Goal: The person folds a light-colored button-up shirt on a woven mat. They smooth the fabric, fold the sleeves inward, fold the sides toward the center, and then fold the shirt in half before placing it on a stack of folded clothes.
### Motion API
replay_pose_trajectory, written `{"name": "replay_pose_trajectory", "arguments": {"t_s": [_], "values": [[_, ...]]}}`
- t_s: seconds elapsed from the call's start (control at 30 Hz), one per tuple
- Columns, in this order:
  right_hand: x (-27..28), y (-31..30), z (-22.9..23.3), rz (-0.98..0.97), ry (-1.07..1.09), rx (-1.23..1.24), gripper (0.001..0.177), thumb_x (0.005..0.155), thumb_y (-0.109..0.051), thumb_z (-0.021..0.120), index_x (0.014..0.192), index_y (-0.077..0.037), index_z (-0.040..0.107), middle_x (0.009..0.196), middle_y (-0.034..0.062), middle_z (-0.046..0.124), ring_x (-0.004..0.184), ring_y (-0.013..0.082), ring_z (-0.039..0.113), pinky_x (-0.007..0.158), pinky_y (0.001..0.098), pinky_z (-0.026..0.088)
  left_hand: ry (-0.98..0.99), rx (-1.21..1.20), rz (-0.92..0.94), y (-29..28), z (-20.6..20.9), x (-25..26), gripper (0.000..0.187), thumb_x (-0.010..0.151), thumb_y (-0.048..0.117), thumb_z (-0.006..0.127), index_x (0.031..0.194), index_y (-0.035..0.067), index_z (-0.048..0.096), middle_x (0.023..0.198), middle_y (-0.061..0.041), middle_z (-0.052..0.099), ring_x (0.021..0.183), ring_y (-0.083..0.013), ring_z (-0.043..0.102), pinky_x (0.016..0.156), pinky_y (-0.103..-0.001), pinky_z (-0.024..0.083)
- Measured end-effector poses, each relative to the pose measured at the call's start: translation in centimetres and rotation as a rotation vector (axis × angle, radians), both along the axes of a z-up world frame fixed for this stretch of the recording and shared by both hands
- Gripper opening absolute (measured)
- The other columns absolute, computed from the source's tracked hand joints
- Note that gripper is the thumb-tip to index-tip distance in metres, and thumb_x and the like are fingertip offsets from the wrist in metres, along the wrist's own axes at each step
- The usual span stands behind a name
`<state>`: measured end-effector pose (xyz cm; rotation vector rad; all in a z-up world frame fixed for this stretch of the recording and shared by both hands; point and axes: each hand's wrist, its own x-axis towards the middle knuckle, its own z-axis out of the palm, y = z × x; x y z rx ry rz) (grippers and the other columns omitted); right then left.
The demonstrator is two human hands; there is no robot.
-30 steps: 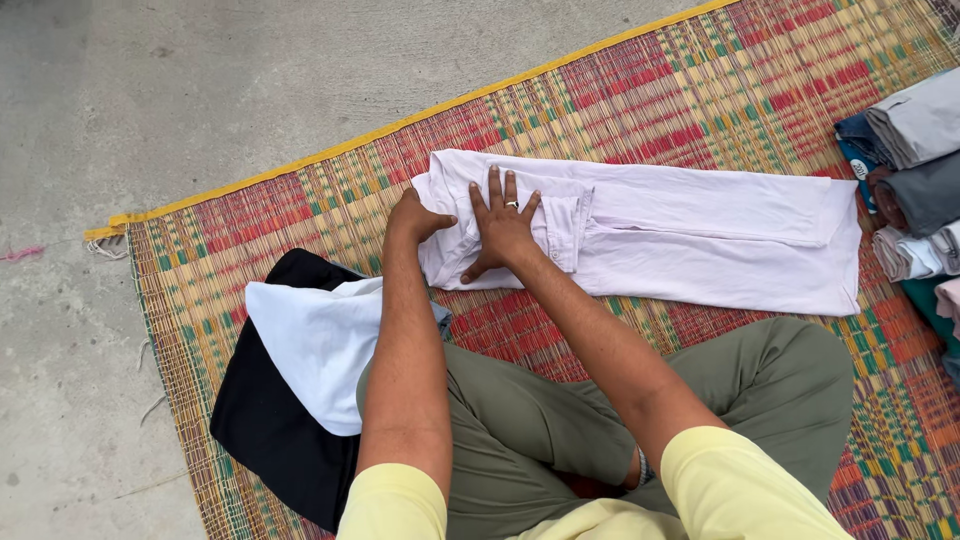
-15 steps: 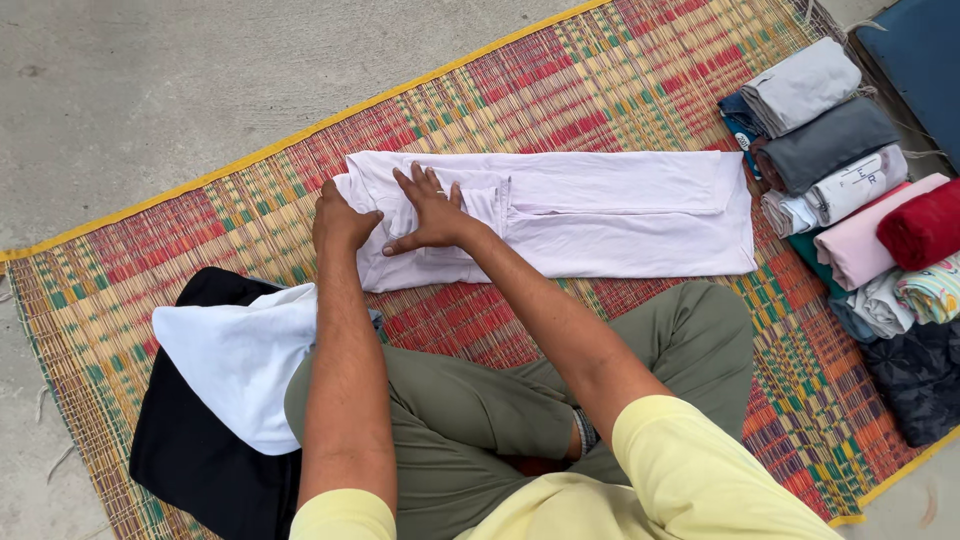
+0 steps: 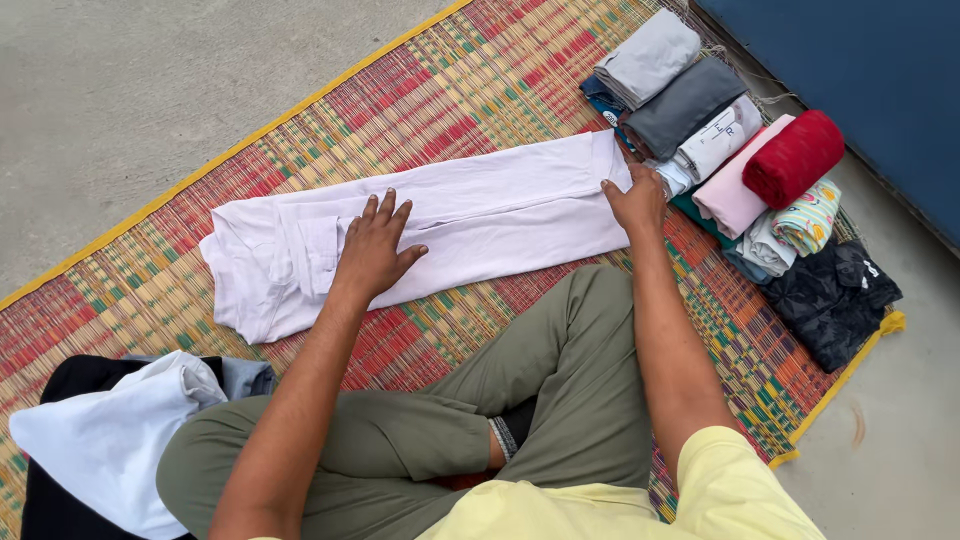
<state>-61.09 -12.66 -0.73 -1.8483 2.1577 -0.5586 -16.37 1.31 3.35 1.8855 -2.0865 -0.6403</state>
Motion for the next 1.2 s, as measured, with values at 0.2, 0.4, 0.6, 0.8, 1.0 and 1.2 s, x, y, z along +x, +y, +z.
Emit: {"name": "replay_pose_trajectory", "arguments": {"t_s": [0.2, 0.4, 0.6, 0.8, 1.0, 1.2], "values": [[-3.4, 1.8, -1.6, -0.300, 0.010, 0.185, 0.078, 0.077, -0.056, 0.086, 0.130, -0.002, 0.067, 0.131, 0.0223, 0.058, 0.120, 0.0409, 0.057, 0.099, 0.0511, 0.047, 0.090, -0.036, -0.191, -6.3, -3.8, -20.4, 0.083, 0.093, 0.056, 0.061, 0.158, 0.010, 0.035, 0.167, -0.015, 0.022, 0.154, -0.0370, 0.016, 0.122, -0.060, 0.015], [-0.5, 0.2, -0.9, -0.309, -0.050, 0.128, 0.084, 0.069, -0.062, 0.088, 0.123, -0.002, 0.065, 0.122, 0.0191, 0.058, 0.112, 0.0381, 0.062, 0.090, 0.0486, 0.052, -0.073, -0.084, -0.184, -10.7, -6.6, -30.9, 0.094, 0.091, 0.060, 0.060, 0.157, 0.000, 0.030, 0.169, -0.019, 0.019, 0.158, -0.0351, 0.011, 0.125, -0.059, 0.005], [0.2, -1.5, -2.1, -0.303, -0.169, 0.129, 0.073, 0.069, -0.052, 0.089, 0.117, -0.002, 0.064, 0.108, 0.0193, 0.070, 0.100, 0.0367, 0.070, 0.084, 0.0455, 0.056, 0.043, -0.183, -0.182, -10.8, -8.5, -30.9, 0.093, 0.090, 0.053, 0.061, 0.159, 0.000, 0.031, 0.169, -0.018, 0.020, 0.157, -0.0348, 0.012, 0.125, -0.057, 0.005], [0.0, -2.1, -2.9, -0.192, -0.209, 0.207, 0.066, 0.069, -0.034, 0.086, 0.118, 0.002, 0.061, 0.109, 0.0241, 0.073, 0.101, 0.0391, 0.071, 0.086, 0.0455, 0.056, 0.249, -0.192, -0.125, -11.2, -10.2, -30.5, 0.071, 0.088, 0.027, 0.057, 0.153, 0.001, 0.046, 0.168, -0.021, 0.029, 0.159, -0.0351, 0.020, 0.128, -0.053, 0.008], [2.4, -2.2, -0.9, -0.031, -0.178, 0.157, 0.051, 0.074, -0.027, 0.081, 0.116, -0.001, 0.067, 0.111, 0.0206, 0.073, 0.106, 0.0393, 0.070, 0.092, 0.0465, 0.054, 0.949, 0.003, 0.048, -12.7, -11.5, -28.4, 0.057, 0.097, 0.018, 0.046, 0.152, 0.007, 0.053, 0.146, -0.016, 0.063, 0.141, -0.0299, 0.058, 0.134, -0.047, 0.015], [5.7, 0.0, 3.6, 0.442, -0.231, 0.146, 0.064, 0.070, -0.020, 0.084, 0.130, -0.007, 0.066, 0.115, 0.0169, 0.070, 0.106, 0.0342, 0.069, 0.087, 0.0439, 0.054, 1.577, 0.440, 0.551, -16.2, -9.8, -24.0, 0.068, 0.101, 0.051, 0.045, 0.157, 0.014, 0.036, 0.137, -0.007, 0.060, 0.119, -0.0236, 0.059, 0.100, -0.039, 0.048]]}}
